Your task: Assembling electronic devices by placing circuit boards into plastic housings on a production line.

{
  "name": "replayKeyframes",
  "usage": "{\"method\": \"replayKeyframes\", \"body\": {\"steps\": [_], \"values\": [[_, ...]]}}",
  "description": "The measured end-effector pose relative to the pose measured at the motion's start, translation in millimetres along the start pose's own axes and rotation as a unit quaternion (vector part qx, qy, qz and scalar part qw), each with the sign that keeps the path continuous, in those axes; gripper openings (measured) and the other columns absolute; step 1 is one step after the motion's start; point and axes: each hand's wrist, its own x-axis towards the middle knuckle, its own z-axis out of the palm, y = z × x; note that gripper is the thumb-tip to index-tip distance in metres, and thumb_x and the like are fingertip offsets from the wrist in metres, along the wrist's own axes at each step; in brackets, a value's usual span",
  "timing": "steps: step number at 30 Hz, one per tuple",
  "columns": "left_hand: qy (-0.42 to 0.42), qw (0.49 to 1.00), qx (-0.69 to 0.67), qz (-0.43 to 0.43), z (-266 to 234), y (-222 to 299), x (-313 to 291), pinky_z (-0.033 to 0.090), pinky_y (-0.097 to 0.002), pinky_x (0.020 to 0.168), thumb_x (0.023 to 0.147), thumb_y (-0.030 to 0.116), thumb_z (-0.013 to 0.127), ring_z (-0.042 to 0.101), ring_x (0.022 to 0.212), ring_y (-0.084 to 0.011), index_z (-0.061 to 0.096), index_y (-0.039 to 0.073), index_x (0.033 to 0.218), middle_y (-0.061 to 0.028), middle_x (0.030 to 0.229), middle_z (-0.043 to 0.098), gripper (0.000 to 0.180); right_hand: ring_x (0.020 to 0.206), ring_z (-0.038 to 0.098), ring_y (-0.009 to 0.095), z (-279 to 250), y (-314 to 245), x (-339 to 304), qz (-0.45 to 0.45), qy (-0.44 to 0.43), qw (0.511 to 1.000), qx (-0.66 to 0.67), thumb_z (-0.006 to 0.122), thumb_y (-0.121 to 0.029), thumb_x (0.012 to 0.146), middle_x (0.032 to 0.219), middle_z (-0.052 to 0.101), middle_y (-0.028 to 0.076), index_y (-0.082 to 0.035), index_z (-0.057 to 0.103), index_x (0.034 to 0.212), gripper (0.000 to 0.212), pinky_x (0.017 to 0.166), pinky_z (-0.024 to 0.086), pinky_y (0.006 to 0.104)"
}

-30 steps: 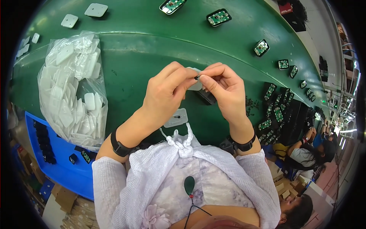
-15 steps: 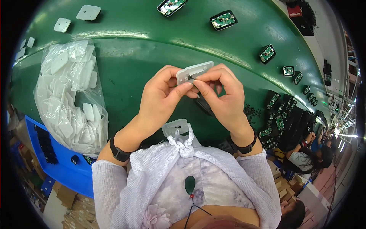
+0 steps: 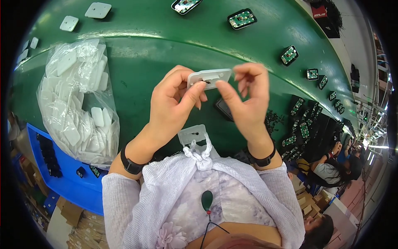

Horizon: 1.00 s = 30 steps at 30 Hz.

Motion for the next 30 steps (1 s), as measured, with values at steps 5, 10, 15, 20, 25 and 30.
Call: {"method": "replayKeyframes", "body": {"steps": [5, 10, 15, 20, 25, 30], "values": [[-0.033, 0.999, -0.025, -0.034, -0.3, 6.8, -10.6, 0.048, -0.0211, 0.058, 0.092, 0.003, 0.059, 0.060, 0.072, -0.0103, 0.058, -0.004, 0.093, -0.0049, 0.092, 0.054, 0.007, 0.074, 0.043, 0.004, -17.5, -5.5, 6.4, 0.003, -0.172, 0.985, -0.009, 0.075, -0.008, 0.078, 0.094, 0.053, -0.001, -0.002, 0.061, 0.098, 0.025, 0.062, 0.033, 0.0178], [-0.054, 0.998, 0.013, -0.038, -0.9, 13.1, -17.6, 0.049, -0.0212, 0.059, 0.091, 0.002, 0.059, 0.061, 0.073, -0.0105, 0.059, -0.004, 0.095, -0.0053, 0.092, 0.055, 0.008, 0.066, 0.043, 0.001, -21.4, -14.2, 1.9, 0.181, -0.225, 0.952, 0.095, 0.072, -0.007, 0.083, 0.082, 0.053, -0.004, -0.003, 0.059, 0.090, 0.015, 0.057, 0.035, 0.0175], [-0.013, 0.995, -0.077, -0.057, -8.8, 7.4, -19.3, 0.051, -0.0244, 0.067, 0.095, 0.001, 0.050, 0.062, 0.070, -0.0124, 0.054, -0.007, 0.110, -0.0119, 0.089, 0.065, 0.018, 0.070, 0.051, 0.003, -10.4, -1.7, 4.1, 0.177, -0.222, 0.954, 0.095, 0.073, -0.010, 0.084, 0.084, 0.057, -0.003, -0.002, 0.058, 0.092, 0.018, 0.061, 0.042, 0.0186], [0.085, 0.996, -0.011, -0.040, -46.3, -11.8, 10.0, 0.050, -0.0253, 0.065, 0.095, 0.003, 0.051, 0.062, 0.069, -0.0134, 0.057, -0.004, 0.107, -0.0114, 0.085, 0.066, 0.016, 0.079, 0.055, 0.007, 12.9, 25.8, 46.8, 0.134, -0.296, 0.936, 0.133, 0.071, -0.012, 0.086, 0.091, 0.060, 0.001, -0.002, 0.058, 0.101, 0.022, 0.069, 0.047, 0.0230], [0.145, 0.874, 0.448, 0.124, -69.2, -23.7, 35.8, 0.048, -0.0365, 0.067, 0.089, 0.004, 0.057, 0.060, 0.073, -0.0285, 0.063, 0.004, 0.094, -0.0111, 0.083, 0.062, 0.008, 0.109, 0.055, 0.026, 48.1, 34.0, 149.8, -0.415, -0.145, 0.841, -0.315, 0.063, -0.004, 0.076, 0.121, 0.059, 0.013, -0.005, 0.060, 0.114, 0.039, 0.091, 0.045, 0.0347], [0.146, 0.831, 0.515, 0.154, -61.1, -24.2, 34.0, 0.047, -0.0386, 0.072, 0.083, 0.010, 0.065, 0.056, 0.084, -0.0313, 0.062, 0.005, 0.102, -0.0127, 0.094, 0.055, 0.019, 0.117, 0.049, 0.033, 87.3, 73.1, 205.4, -0.371, -0.279, 0.813, -0.351, 0.062, -0.001, 0.068, 0.127, 0.053, 0.014, -0.007, 0.057, 0.116, 0.048, 0.097, 0.041, 0.0382]]}}
